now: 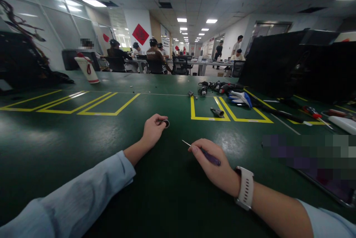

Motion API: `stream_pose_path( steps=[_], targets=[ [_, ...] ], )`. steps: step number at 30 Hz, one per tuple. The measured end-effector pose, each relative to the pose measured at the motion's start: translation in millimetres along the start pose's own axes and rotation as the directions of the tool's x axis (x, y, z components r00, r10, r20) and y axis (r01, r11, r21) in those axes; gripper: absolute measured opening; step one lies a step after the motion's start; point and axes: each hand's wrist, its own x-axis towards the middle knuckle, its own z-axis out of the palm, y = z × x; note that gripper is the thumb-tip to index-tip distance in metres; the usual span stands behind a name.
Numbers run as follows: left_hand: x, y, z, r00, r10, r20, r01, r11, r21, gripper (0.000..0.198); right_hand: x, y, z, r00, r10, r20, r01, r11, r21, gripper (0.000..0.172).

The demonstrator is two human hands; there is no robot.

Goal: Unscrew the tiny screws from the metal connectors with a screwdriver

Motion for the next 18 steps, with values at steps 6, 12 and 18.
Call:
stream_pose_path(
  steps=[6,12,18],
  targets=[
    [42,-14,-9.8,0.997,0.073,-0.034,-0.053,0.916,0.398,0.021,10,22,1,0.935,0.355,0.008,-0.347,0.910,0.225,0.028],
    [63,-9,-0.2,0.997,0.066,0.043,-0.078,0.754,0.652,0.024,12,25,2,0.904,0.427,0.027,-0.414,0.856,0.309,0.027],
    [75,-12,5.9,0.982,0.096,0.163,-0.187,0.630,0.753,0.035,12,22,0,0.897,0.439,0.047,-0.427,0.836,0.344,0.026]
  ],
)
